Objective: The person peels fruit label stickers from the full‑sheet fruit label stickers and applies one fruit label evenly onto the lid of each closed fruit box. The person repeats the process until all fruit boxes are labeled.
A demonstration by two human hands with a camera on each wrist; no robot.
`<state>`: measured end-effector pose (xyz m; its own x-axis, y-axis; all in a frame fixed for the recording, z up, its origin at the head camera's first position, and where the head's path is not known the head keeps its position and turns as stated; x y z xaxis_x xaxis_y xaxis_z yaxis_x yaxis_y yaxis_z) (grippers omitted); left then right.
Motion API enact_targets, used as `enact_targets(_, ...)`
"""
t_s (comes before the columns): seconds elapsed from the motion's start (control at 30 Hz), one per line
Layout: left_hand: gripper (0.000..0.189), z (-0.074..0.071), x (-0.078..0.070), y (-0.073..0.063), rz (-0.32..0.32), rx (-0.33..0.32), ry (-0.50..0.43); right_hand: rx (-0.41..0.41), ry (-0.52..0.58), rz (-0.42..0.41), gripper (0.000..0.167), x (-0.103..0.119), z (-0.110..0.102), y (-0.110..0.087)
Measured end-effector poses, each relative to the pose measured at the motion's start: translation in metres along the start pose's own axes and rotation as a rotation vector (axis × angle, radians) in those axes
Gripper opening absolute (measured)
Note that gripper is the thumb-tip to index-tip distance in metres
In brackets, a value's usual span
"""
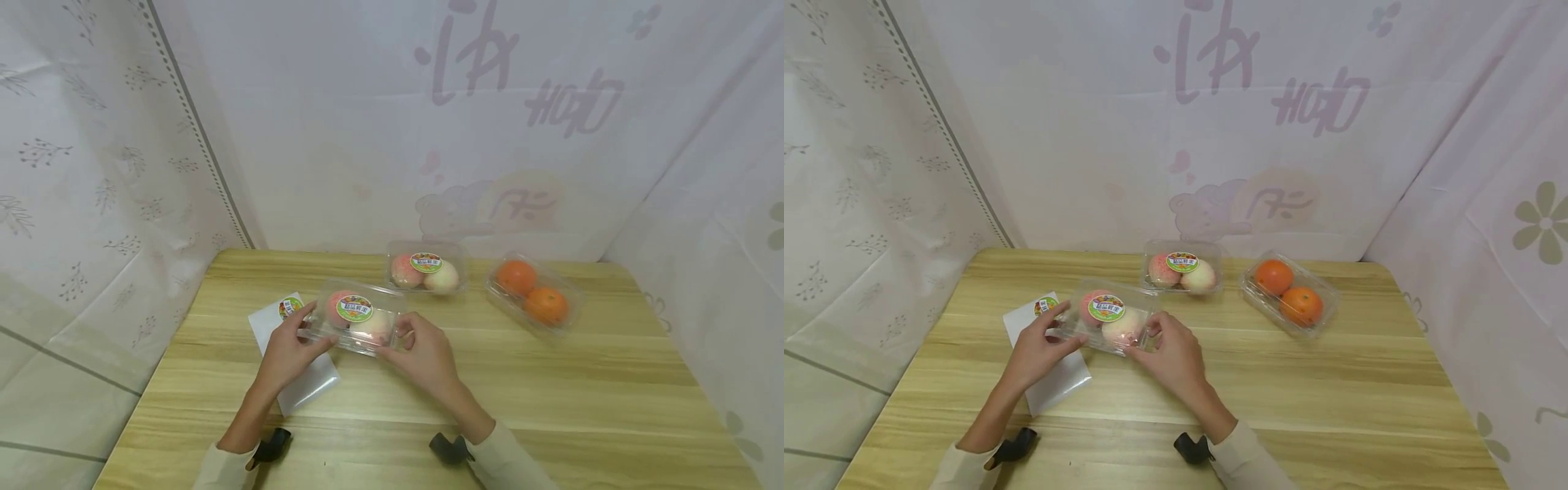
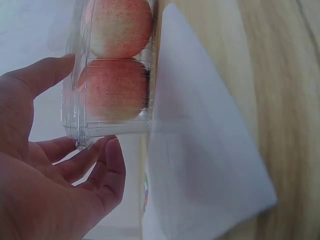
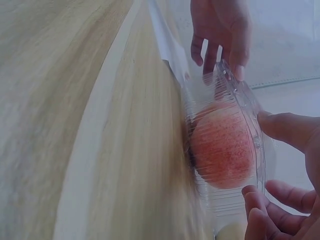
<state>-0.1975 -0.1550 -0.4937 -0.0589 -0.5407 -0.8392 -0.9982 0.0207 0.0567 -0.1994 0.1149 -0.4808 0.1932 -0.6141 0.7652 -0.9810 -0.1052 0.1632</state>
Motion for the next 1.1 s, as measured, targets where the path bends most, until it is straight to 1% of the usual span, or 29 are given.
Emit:
enact_targets(0.23,0.085,-0.009,0.005,-0.003,-0.027,-0.021,0.001,0.024,0.003,-0.035,0.048,0.005,0.01,0.005)
enact_targets(0.47,0.085,-0.015,0.007,-0.008,-0.043,-0.05,-0.007,0.055,-0.01,-0.046,0.046,0.009,0.018,0.012)
enact_targets(0.63,0.084,-0.018,0.009,-0.007,-0.059,-0.08,0.008,0.061,-0.015,-0.072,0.044,0.012,0.02,0.02)
enact_targets(0.87,0.076,-0.02,0.008,-0.005,-0.064,-0.12,0.033,0.019,-0.005,-0.095,0.036,0.01,0.018,0.033)
enact_targets(1.03,0.072,-0.019,0.007,-0.004,-0.069,-0.127,0.02,-0.029,-0.013,-0.12,0.033,0.009,0.015,0.042)
enact_targets(1.1,0.071,-0.019,0.007,-0.002,-0.081,-0.13,0.01,-0.058,-0.022,-0.129,0.032,0.009,0.013,0.045)
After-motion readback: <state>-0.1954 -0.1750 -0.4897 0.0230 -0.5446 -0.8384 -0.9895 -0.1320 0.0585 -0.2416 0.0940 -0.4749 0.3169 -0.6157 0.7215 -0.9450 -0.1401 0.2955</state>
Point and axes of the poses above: each hand's wrist, its own y-axis towards the middle knuckle, its own z-axis out of the palm, x = y × z, the point moved 8 cm from there along y, towards the middle knuckle, and after that the axes turned 1 degree about z, right-handed, at the moved point
